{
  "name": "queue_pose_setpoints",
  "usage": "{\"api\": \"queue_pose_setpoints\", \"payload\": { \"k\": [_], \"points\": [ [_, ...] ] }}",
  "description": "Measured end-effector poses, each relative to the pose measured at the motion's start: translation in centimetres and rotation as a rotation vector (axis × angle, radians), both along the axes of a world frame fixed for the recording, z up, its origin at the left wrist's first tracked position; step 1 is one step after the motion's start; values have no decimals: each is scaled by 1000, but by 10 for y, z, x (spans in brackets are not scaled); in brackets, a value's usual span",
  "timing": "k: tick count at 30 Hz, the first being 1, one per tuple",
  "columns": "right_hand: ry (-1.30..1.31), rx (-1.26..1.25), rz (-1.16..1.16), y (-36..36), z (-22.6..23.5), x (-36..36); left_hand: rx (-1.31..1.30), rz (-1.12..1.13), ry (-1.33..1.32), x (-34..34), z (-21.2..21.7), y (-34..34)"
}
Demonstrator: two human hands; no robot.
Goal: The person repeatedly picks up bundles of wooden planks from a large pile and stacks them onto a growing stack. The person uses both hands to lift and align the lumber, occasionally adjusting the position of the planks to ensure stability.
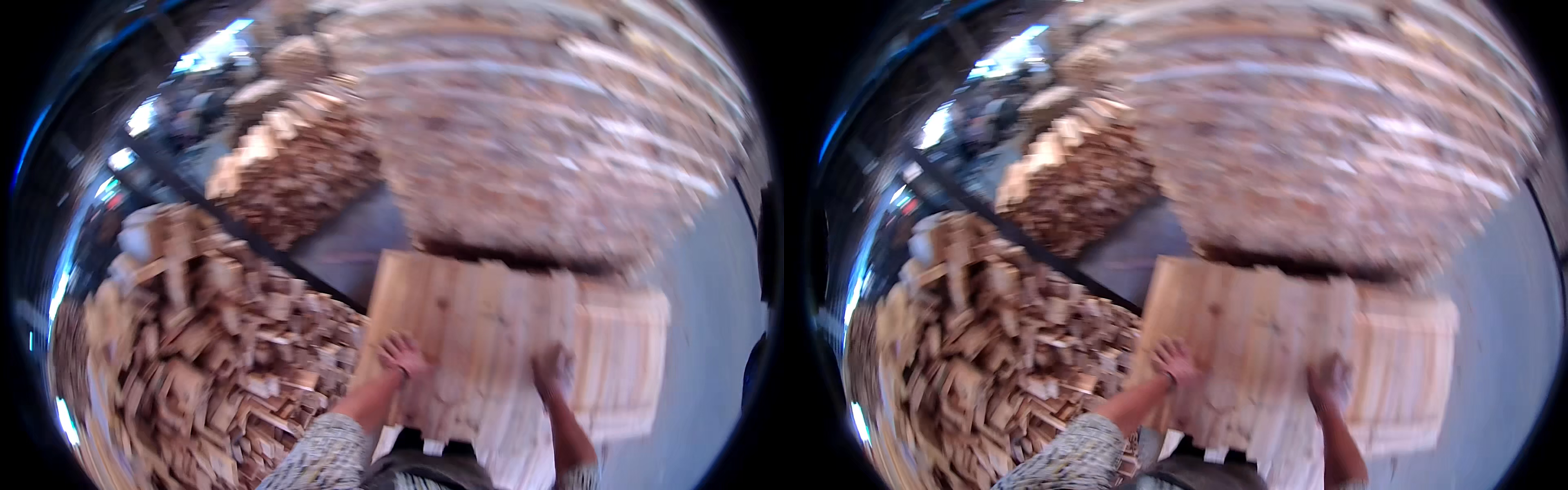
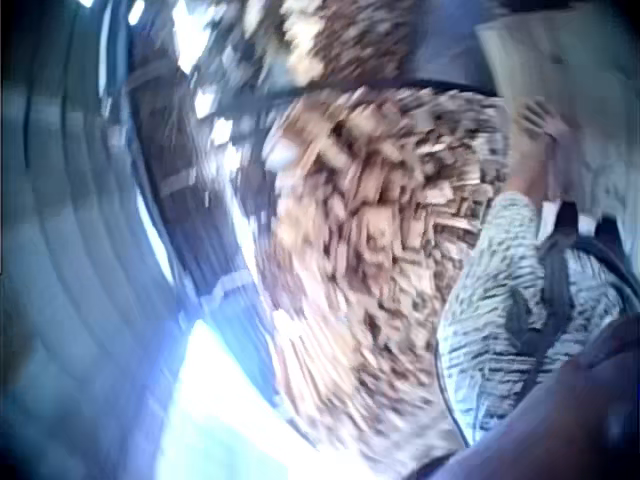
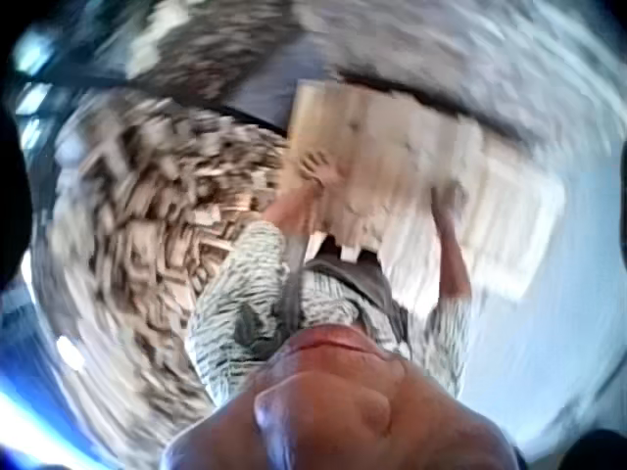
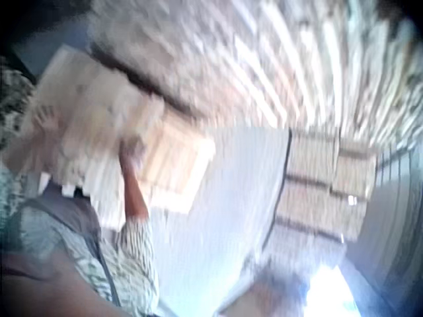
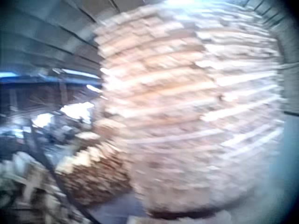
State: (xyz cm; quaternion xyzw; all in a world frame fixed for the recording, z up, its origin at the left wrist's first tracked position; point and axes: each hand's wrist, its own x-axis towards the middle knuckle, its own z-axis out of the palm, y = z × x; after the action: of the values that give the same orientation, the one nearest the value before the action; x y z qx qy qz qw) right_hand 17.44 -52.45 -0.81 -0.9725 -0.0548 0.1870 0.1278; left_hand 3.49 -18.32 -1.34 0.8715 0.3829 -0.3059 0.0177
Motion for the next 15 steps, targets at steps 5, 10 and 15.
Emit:
{"api": "queue_pose_setpoints", "payload": {
  "k": [5,10,15],
  "points": [
    [-136,76,-172,-3,-14,12,-101,31,-127,8,63,-2],
    [-182,801,-267,-33,-121,57,-216,8,-160,-59,30,-3],
    [-114,973,-135,-84,-186,79,-241,-180,-68,-51,39,-42]
  ]
}}
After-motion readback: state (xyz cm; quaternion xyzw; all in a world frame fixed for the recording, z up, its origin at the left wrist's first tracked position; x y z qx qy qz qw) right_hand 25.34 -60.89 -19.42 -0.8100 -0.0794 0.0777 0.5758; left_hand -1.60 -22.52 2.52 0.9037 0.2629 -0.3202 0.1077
